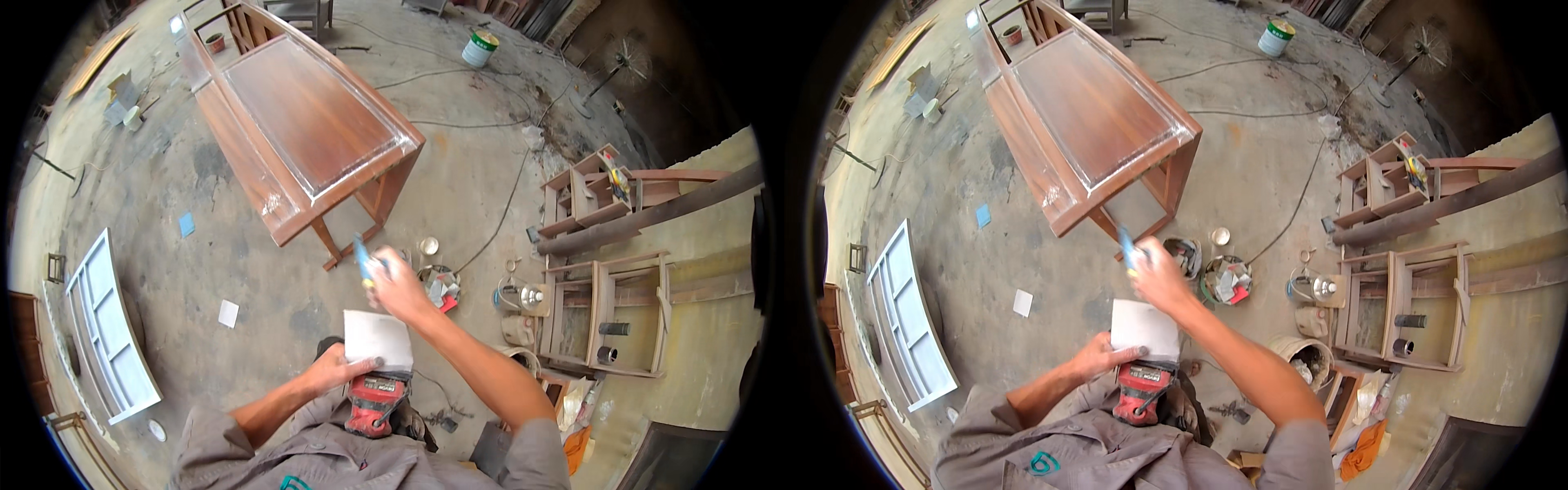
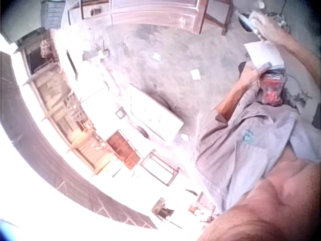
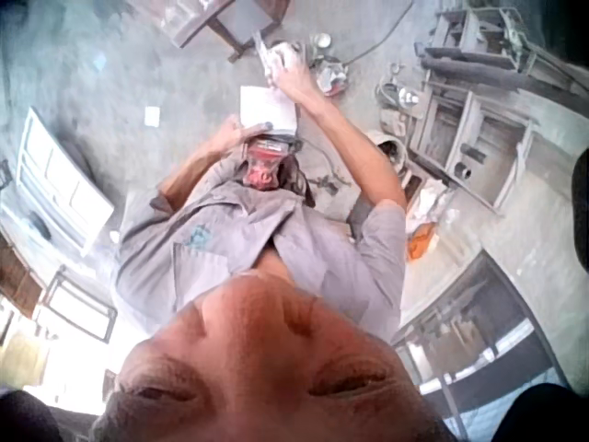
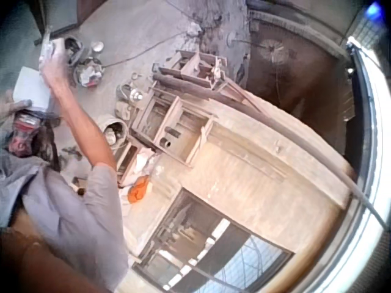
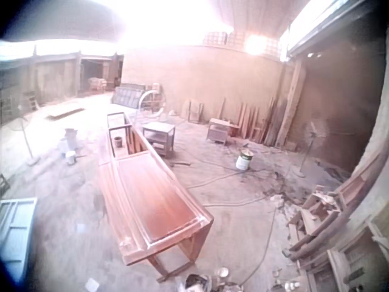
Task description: The person wipes a wooden cabinet frame with a yellow cloth, then uses an electric sander on the cabinet's top surface. They also handle sandpaper sheets and a utility knife, preparing materials for further work.
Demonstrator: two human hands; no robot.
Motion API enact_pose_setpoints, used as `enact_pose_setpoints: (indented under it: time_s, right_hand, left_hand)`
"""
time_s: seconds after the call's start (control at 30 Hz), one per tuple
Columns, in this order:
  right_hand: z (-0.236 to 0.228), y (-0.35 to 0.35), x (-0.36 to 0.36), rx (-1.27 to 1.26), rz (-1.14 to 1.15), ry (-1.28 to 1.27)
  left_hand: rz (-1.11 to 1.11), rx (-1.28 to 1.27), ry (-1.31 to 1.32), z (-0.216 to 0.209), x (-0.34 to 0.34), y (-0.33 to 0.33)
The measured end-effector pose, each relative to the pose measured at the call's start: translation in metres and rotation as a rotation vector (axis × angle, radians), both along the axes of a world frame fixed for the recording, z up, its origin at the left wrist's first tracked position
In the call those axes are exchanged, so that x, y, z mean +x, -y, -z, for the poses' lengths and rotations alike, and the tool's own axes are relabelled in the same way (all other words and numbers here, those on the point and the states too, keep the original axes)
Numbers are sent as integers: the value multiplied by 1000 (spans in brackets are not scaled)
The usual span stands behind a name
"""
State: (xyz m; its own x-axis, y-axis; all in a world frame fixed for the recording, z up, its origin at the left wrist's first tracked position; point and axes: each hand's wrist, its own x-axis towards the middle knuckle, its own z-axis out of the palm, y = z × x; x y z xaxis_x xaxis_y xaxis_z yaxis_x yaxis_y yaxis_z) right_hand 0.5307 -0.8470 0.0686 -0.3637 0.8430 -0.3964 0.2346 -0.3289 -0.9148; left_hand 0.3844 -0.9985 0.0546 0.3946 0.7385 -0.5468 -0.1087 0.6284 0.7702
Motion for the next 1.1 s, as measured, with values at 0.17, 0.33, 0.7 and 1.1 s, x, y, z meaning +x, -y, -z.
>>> enact_pose_setpoints:
  time_s: [0.17,0.33,0.7,1.1]
  right_hand:
    - [9,-92,-109,-8,95,-46]
    - [38,-122,-142,640,119,310]
    - [-59,83,40,626,-473,13]
    - [-57,137,132,36,-854,472]
  left_hand:
    - [-162,-19,-8,-9,-17,10]
    - [-272,-42,-62,1,-32,23]
    - [-80,-312,35,53,2,-26]
    - [381,-118,-186,76,123,-42]
